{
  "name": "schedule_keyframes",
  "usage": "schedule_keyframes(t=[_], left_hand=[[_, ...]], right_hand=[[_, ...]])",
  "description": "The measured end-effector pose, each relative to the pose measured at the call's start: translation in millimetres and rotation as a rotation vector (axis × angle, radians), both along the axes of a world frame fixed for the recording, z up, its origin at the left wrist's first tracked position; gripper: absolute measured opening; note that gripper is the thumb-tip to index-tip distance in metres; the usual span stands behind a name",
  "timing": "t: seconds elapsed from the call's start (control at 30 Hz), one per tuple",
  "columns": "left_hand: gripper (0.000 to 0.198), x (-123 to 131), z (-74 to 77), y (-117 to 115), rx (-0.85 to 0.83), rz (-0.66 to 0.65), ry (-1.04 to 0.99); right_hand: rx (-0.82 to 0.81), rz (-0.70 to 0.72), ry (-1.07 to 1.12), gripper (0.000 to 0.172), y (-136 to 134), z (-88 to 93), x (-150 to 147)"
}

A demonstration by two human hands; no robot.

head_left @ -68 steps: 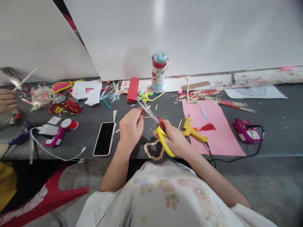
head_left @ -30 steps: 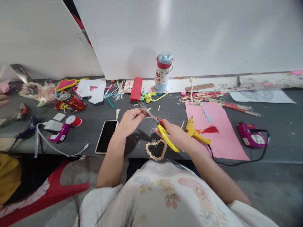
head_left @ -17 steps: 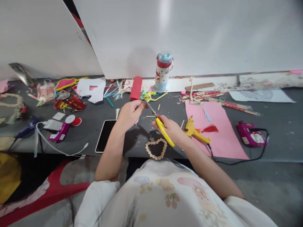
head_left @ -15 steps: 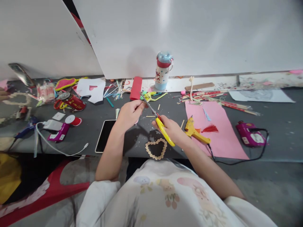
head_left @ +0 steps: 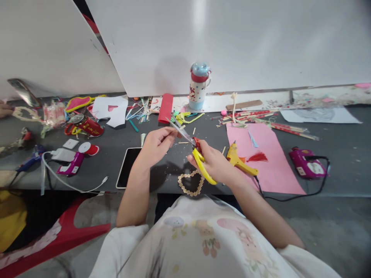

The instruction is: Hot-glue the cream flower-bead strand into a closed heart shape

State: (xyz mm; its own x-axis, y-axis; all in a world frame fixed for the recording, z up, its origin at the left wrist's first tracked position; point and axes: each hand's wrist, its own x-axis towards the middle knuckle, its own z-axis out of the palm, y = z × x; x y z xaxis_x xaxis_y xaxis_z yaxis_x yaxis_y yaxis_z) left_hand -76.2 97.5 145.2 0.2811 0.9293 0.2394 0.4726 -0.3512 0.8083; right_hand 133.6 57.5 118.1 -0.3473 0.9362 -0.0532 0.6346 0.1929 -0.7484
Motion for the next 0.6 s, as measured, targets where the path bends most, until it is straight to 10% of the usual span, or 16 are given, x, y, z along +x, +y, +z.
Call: schedule_keyframes(t=[0.6], left_hand=[[0.028,-2.1,4.7,-7.2,0.069,0.01,0.115]], right_hand=[[0.014,0.071,-0.046,0.043,-3.0,4.9,0.7]])
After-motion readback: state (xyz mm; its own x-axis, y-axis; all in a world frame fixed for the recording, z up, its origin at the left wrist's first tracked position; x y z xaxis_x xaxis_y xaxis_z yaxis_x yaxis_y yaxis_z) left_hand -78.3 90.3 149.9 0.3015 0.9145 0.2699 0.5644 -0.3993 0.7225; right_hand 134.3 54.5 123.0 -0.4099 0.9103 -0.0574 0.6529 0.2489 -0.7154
